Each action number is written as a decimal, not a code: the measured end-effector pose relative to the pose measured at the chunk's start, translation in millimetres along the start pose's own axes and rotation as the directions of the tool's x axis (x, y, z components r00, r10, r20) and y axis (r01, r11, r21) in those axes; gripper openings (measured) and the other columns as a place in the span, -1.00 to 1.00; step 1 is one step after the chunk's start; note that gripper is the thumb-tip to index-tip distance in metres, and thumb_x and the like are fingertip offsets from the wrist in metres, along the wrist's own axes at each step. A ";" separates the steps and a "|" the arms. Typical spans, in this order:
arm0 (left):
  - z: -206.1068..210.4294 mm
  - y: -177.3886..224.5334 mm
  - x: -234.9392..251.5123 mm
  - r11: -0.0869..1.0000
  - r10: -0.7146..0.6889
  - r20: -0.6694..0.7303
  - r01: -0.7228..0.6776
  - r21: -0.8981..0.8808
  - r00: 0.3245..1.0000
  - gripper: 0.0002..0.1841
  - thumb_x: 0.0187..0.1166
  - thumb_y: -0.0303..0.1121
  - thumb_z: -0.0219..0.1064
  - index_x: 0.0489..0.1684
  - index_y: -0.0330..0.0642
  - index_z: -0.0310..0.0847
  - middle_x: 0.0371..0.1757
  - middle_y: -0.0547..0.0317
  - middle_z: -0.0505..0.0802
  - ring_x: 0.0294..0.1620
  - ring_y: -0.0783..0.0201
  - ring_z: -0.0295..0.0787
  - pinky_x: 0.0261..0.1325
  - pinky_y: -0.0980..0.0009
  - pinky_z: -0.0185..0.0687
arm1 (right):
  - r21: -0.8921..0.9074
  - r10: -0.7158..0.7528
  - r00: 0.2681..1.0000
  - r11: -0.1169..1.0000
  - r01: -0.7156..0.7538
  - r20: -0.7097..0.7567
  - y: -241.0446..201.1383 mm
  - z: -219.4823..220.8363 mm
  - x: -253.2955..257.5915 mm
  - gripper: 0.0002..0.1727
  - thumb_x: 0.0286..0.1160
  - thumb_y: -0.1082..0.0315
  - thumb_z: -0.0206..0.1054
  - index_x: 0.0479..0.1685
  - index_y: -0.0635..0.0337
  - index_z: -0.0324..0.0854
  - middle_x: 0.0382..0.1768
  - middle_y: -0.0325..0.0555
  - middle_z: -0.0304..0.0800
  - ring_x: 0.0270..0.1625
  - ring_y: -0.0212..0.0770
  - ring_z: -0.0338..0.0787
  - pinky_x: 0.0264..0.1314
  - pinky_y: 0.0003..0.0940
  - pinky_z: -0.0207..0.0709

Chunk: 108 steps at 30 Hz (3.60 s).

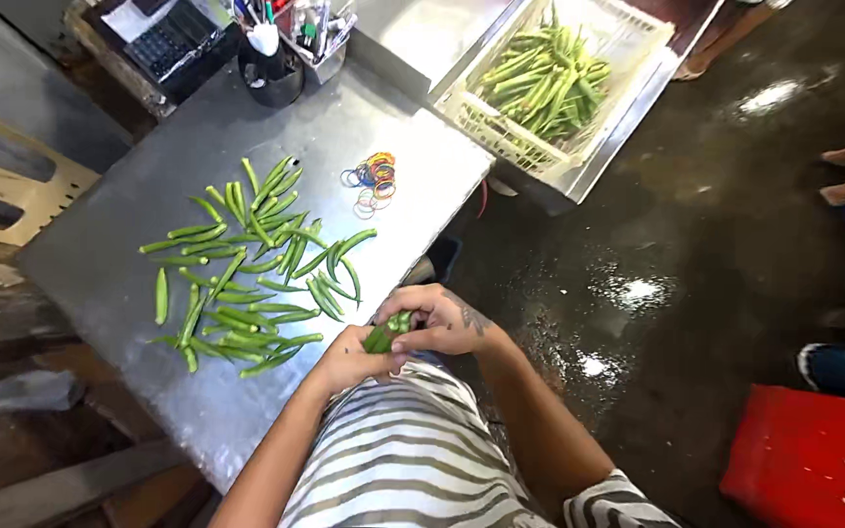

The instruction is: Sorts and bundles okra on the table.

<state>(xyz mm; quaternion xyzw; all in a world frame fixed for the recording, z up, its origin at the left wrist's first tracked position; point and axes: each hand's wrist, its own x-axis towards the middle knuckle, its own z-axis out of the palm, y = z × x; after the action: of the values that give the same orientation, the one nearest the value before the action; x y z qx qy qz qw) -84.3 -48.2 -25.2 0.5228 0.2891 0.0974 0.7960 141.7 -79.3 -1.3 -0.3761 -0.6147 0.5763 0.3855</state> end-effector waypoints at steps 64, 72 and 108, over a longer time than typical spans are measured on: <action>-99.2 16.4 10.9 0.698 -0.039 -0.784 0.578 0.422 0.619 -0.65 0.53 -0.03 0.38 -0.20 -0.19 0.80 -0.08 -0.02 0.79 0.04 0.01 0.75 0.10 -0.04 0.68 | -0.695 -0.171 0.917 0.705 -0.143 -0.361 95.3 24.1 100.7 -0.76 0.44 0.26 0.42 -0.05 0.19 0.81 -0.10 0.06 0.71 -0.22 -0.16 0.70 -0.21 -0.31 0.65; -147.5 31.4 -92.3 0.923 0.234 -0.739 -0.383 -0.034 0.632 -0.71 0.64 -0.34 0.12 0.23 -0.22 0.50 0.24 -0.14 0.81 -0.01 -0.05 0.90 0.07 -0.02 0.87 | -0.658 -0.196 0.962 0.753 0.022 -0.192 98.6 36.3 97.2 -0.80 0.52 0.25 0.38 -0.19 0.18 0.82 -0.22 -0.03 0.81 -0.18 -0.15 0.80 -0.11 -0.20 0.74; -153.8 -55.6 -155.5 0.886 0.071 -0.881 0.376 0.271 0.467 -0.58 0.54 -0.04 0.49 0.22 -0.09 0.73 0.15 0.06 0.82 0.14 0.24 0.77 0.26 0.22 0.71 | -0.887 0.152 0.987 0.445 -0.122 -0.059 85.3 48.5 400.9 -0.47 0.41 -0.07 0.45 0.27 0.03 0.69 0.30 0.24 0.63 0.40 0.33 0.59 0.26 0.37 0.47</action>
<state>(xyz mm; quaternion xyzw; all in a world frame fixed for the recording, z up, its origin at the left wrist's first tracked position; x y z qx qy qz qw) -305.5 -24.1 -62.9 0.5319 0.7131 0.2092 0.4060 -69.1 268.4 -72.1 -0.5615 -0.7977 0.2064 0.0767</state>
